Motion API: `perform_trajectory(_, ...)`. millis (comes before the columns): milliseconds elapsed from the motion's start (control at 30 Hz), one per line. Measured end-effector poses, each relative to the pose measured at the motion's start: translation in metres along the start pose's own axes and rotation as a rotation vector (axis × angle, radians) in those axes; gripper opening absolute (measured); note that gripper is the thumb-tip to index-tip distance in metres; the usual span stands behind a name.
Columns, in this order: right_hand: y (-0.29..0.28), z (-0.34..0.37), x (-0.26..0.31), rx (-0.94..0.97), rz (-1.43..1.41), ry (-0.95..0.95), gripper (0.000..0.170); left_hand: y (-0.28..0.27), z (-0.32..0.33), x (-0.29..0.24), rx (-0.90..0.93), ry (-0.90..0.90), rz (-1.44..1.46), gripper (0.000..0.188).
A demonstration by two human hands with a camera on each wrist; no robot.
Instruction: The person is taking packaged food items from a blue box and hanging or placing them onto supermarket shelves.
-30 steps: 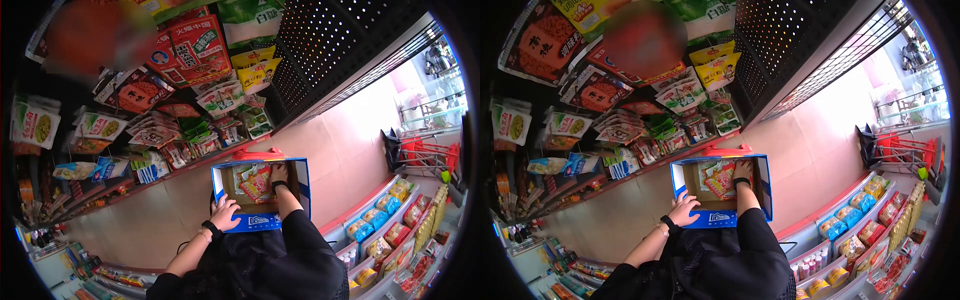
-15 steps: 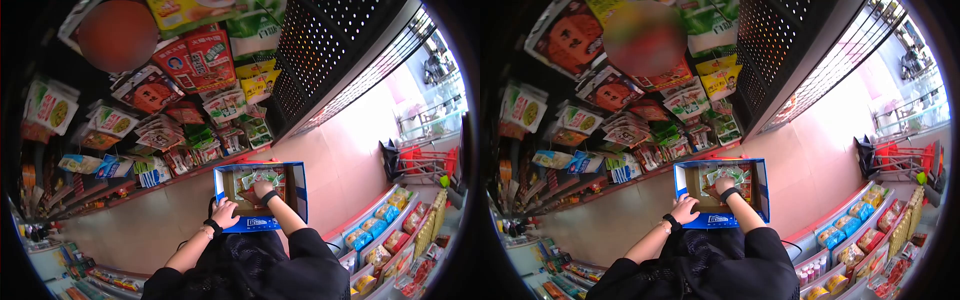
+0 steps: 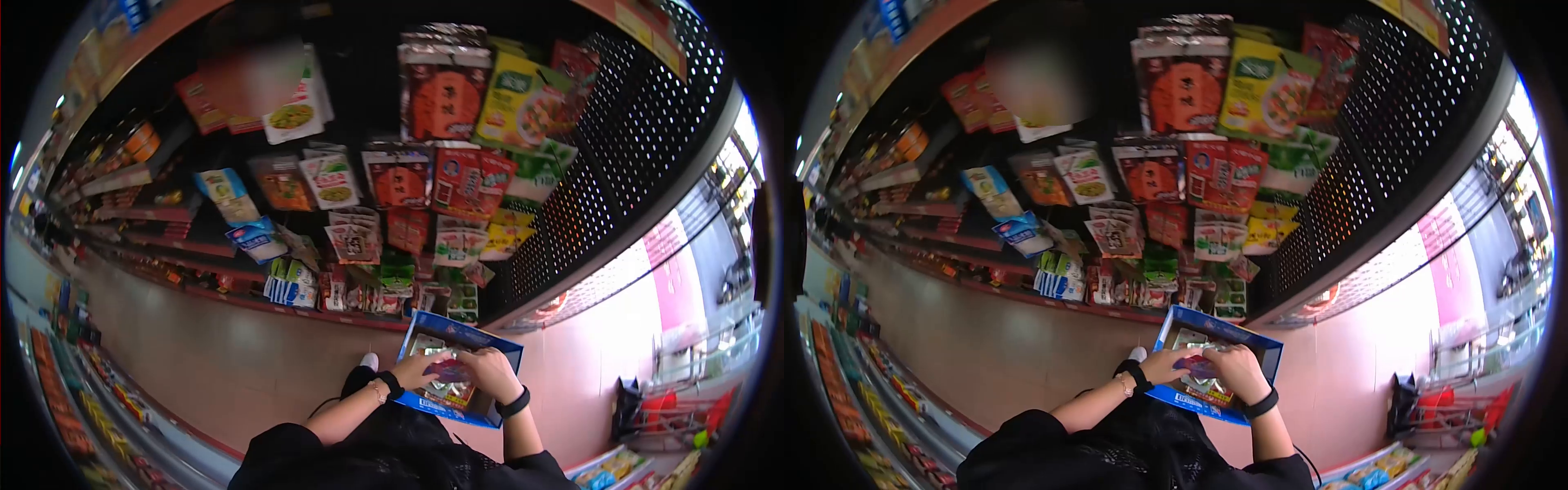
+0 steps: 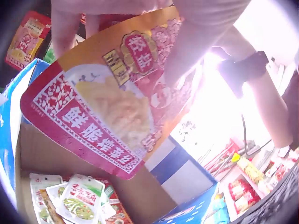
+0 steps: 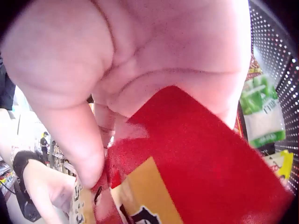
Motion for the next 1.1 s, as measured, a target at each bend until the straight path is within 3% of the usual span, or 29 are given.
perform_trajectory(33,-0.005,-0.001,0.005,0.027,0.029,-0.001,0.014,-0.001,0.003,0.002,0.041,-0.139,0.011,0.033)
perform_trajectory(67,-0.008,-0.003,0.01,0.054,0.055,0.001,0.012,-0.002,0.006,0.004,-0.003,-0.122,0.07,0.025)
perform_trajectory(200,-0.027,-0.011,0.031,0.027,-0.1,-0.037,0.02,-0.014,0.027,0.018,-0.112,-0.188,0.16,0.027)
perform_trajectory(267,-0.068,-0.01,0.034,-0.346,-0.032,0.127,0.033,-0.029,0.038,0.022,-0.235,-0.181,0.192,0.027)
perform_trajectory(333,-0.066,-0.002,0.025,-0.446,-0.17,0.276,0.05,-0.04,0.051,0.031,-0.301,-0.214,0.629,0.024)
perform_trajectory(400,-0.051,0.005,0.018,-0.5,-0.317,0.385,0.056,-0.065,0.065,0.02,-0.383,-0.201,0.709,0.022)
perform_trajectory(500,-0.002,0.003,0.028,-0.264,-0.838,0.403,0.061,-0.098,0.084,-0.005,-0.5,-0.092,0.795,0.025)
perform_trajectory(667,0.029,-0.032,0.102,-0.072,-1.229,0.21,0.048,-0.141,0.116,-0.041,-0.57,0.092,0.783,0.035)
perform_trajectory(733,0.022,-0.042,0.131,-0.032,-1.202,0.25,0.045,-0.15,0.131,-0.037,-0.52,0.099,0.797,0.04)
perform_trajectory(800,0.038,-0.051,0.14,-0.111,-1.178,0.289,0.038,-0.163,0.153,-0.041,-0.482,0.098,0.861,0.042)
perform_trajectory(867,0.058,-0.062,0.161,0.184,-0.894,0.257,0.03,-0.179,0.177,-0.035,-0.475,0.102,0.878,0.044)
perform_trajectory(1000,0.045,-0.096,0.234,0.099,-0.815,0.118,0.032,-0.209,0.229,-0.02,-0.427,0.072,0.802,0.051)
perform_trajectory(1067,0.052,-0.113,0.27,0.107,-0.886,0.102,0.034,-0.232,0.258,-0.016,-0.438,0.067,0.797,0.052)
perform_trajectory(1100,0.045,-0.12,0.285,0.21,-0.802,0.147,0.034,-0.24,0.27,-0.012,-0.454,0.047,0.779,0.052)
Point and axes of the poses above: each hand's wrist, its own z-axis away from the middle knuckle, its own y-axis out of the palm, x = y × z, the point moved 8 cm from there along -z, towards the middle knuckle, and after that the axes turned 15 degrees about z, right-handed, at the moved point
